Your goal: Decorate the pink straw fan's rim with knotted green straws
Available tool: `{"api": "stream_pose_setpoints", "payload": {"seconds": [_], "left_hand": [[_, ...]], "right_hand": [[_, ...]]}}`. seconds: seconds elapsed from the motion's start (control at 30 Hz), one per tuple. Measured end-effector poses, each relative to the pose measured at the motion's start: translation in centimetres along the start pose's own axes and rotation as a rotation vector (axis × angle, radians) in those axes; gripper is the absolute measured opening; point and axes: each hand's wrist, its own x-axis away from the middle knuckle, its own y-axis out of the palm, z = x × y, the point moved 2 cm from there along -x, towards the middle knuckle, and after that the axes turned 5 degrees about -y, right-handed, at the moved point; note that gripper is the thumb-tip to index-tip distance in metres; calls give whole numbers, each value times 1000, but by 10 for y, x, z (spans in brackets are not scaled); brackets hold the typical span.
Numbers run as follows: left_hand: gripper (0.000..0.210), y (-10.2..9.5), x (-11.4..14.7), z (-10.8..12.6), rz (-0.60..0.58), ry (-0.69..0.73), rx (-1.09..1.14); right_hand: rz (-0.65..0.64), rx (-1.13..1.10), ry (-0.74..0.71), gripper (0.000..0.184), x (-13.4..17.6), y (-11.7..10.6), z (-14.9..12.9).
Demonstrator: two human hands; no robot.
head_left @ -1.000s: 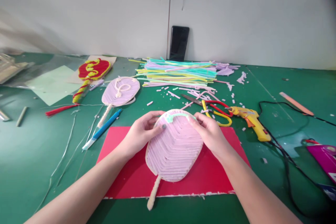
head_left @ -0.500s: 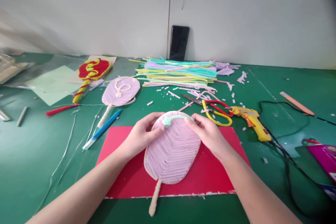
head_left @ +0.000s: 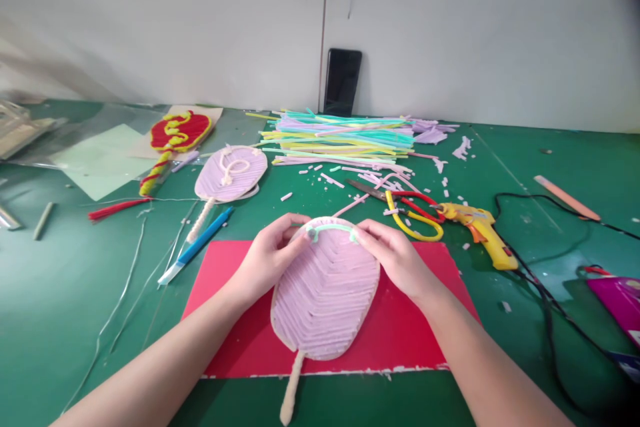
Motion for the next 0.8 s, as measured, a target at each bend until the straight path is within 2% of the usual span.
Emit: {"api": "stream_pose_setpoints", "payload": {"seconds": [0.27, 0.47, 0.53, 0.67, 0.8], "left_hand": [[33, 0, 0, 1, 8, -18, 0], [34, -2, 1, 4, 112, 44, -15], [34, -1, 1, 4, 92, 27, 6], [35, 1, 0, 3, -18, -38, 46], [33, 1, 1, 2, -27, -57, 22]], "right_hand": [[0, -2, -1, 23, 0, 1, 1], [18, -13, -10, 22, -1, 0, 1], [23, -10, -10, 23, -1, -1, 1], [18, -11, 1, 23, -1, -1, 2], [53, -66, 8, 25, -1, -1, 6]]}}
